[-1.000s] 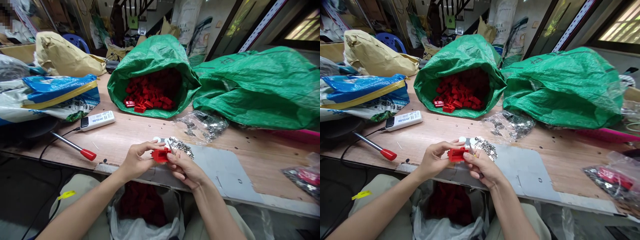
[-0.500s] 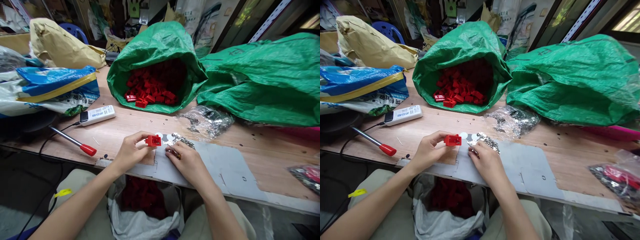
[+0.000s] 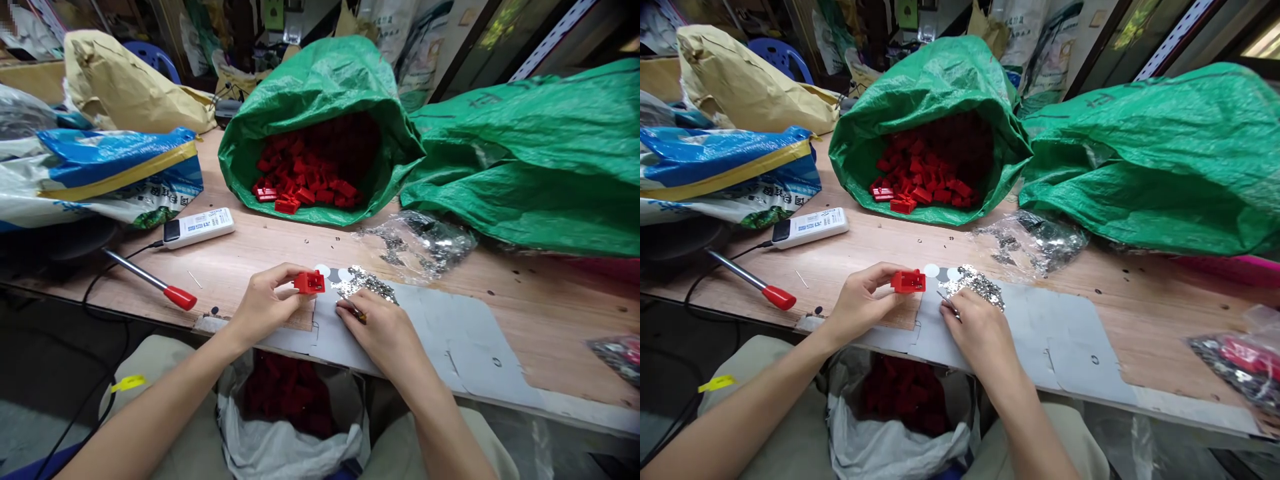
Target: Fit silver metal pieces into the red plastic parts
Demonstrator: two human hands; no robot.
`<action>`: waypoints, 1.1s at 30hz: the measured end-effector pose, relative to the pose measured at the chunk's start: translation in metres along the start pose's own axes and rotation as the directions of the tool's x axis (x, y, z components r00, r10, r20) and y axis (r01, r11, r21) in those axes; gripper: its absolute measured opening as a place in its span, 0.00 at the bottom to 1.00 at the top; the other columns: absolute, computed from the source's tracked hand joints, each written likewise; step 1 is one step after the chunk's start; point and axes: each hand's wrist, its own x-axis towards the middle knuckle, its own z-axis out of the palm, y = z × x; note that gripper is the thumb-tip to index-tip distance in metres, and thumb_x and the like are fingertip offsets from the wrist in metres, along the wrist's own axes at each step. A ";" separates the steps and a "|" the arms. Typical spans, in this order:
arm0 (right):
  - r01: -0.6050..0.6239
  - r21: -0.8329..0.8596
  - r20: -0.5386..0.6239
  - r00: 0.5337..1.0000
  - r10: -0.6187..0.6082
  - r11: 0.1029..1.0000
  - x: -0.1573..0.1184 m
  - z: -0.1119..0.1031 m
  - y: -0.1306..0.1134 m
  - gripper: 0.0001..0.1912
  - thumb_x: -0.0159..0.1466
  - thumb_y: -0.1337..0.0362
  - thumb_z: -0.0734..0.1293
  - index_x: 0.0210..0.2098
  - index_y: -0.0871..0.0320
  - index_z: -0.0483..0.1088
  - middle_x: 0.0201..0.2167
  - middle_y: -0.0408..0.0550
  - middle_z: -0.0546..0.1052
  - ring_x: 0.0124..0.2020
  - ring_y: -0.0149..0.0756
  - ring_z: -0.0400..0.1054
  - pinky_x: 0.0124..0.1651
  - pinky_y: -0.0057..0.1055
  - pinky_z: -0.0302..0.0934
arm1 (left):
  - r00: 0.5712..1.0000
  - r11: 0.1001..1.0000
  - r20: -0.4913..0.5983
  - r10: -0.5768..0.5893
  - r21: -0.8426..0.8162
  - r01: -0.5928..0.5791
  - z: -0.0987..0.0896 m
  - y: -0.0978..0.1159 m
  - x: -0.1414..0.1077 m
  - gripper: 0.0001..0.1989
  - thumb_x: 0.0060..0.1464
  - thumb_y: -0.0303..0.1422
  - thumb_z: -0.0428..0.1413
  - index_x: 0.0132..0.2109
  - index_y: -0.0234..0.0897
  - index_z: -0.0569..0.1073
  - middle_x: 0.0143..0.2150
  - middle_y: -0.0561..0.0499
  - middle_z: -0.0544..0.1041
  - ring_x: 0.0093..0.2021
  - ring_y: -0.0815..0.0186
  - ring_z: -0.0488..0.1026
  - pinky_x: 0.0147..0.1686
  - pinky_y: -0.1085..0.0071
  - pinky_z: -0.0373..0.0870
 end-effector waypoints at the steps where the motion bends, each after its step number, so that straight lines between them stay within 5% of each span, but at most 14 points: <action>1: 0.007 0.005 -0.018 1.000 -0.007 1.000 0.000 0.000 0.000 0.13 0.68 0.64 0.62 0.29 0.56 0.73 0.31 0.49 0.75 0.32 0.40 0.70 0.33 0.34 0.59 | 1.000 1.000 0.003 0.001 -0.005 -0.001 0.000 0.000 0.000 0.13 0.54 0.26 0.61 0.47 0.37 0.78 0.47 0.48 0.81 0.49 0.62 0.79 0.50 0.66 0.79; 4: -0.015 0.143 -0.115 0.993 0.031 0.990 0.003 0.000 -0.001 0.12 0.66 0.62 0.63 0.27 0.56 0.72 0.29 0.49 0.76 0.31 0.40 0.69 0.34 0.33 0.58 | 1.000 1.000 0.009 0.005 -0.011 -0.005 0.003 0.000 -0.001 0.13 0.53 0.26 0.62 0.47 0.37 0.78 0.46 0.48 0.81 0.49 0.61 0.79 0.50 0.66 0.79; 6: -0.097 0.341 -0.158 0.975 0.159 0.935 0.005 -0.001 -0.002 0.11 0.65 0.57 0.66 0.29 0.56 0.73 0.28 0.48 0.76 0.29 0.38 0.67 0.32 0.33 0.58 | 1.000 1.000 0.012 0.006 -0.004 -0.006 0.007 0.000 -0.002 0.13 0.53 0.27 0.63 0.47 0.37 0.78 0.46 0.48 0.82 0.48 0.61 0.79 0.51 0.66 0.78; 9: -0.250 0.660 -0.068 0.919 0.387 0.709 0.007 0.000 -0.004 0.17 0.60 0.48 0.71 0.28 0.56 0.72 0.20 0.43 0.70 0.20 0.32 0.59 0.24 0.30 0.53 | 1.000 0.999 0.006 0.030 0.024 -0.031 0.015 0.002 -0.005 0.11 0.53 0.28 0.63 0.45 0.37 0.79 0.44 0.48 0.82 0.47 0.62 0.80 0.48 0.68 0.79; 13: -0.282 0.807 0.029 0.897 0.442 0.519 0.008 0.004 -0.007 0.22 0.54 0.44 0.74 0.26 0.57 0.70 0.17 0.38 0.62 0.16 0.25 0.47 0.19 0.27 0.43 | 0.985 0.981 -0.004 0.171 0.097 -0.170 0.025 0.005 -0.006 0.11 0.51 0.23 0.62 0.43 0.36 0.79 0.42 0.47 0.83 0.44 0.62 0.80 0.43 0.70 0.79; 22: -0.257 0.770 -0.096 0.858 0.504 0.584 0.006 0.001 -0.011 0.19 0.57 0.47 0.73 0.28 0.57 0.72 0.16 0.39 0.64 0.18 0.29 0.51 0.20 0.28 0.46 | 0.976 0.970 -0.004 0.219 0.106 -0.218 0.034 0.005 -0.002 0.10 0.52 0.23 0.62 0.43 0.37 0.79 0.42 0.47 0.83 0.43 0.62 0.80 0.43 0.70 0.79; 29: -0.228 0.697 -0.134 0.890 0.435 0.680 0.006 0.004 -0.016 0.18 0.59 0.49 0.71 0.24 0.56 0.69 0.19 0.41 0.66 0.22 0.31 0.55 0.24 0.28 0.51 | 0.967 0.955 0.002 0.256 0.156 -0.253 0.032 0.004 -0.004 0.10 0.51 0.24 0.62 0.42 0.37 0.79 0.40 0.47 0.83 0.40 0.62 0.80 0.42 0.69 0.78; 33: -0.291 0.791 0.060 0.912 0.405 0.538 0.006 0.006 -0.015 0.21 0.56 0.46 0.73 0.25 0.55 0.66 0.16 0.37 0.61 0.16 0.27 0.50 0.18 0.26 0.45 | 0.984 0.976 0.014 0.180 0.123 -0.180 0.029 0.005 -0.008 0.10 0.51 0.25 0.63 0.42 0.36 0.80 0.40 0.47 0.83 0.41 0.62 0.80 0.42 0.69 0.79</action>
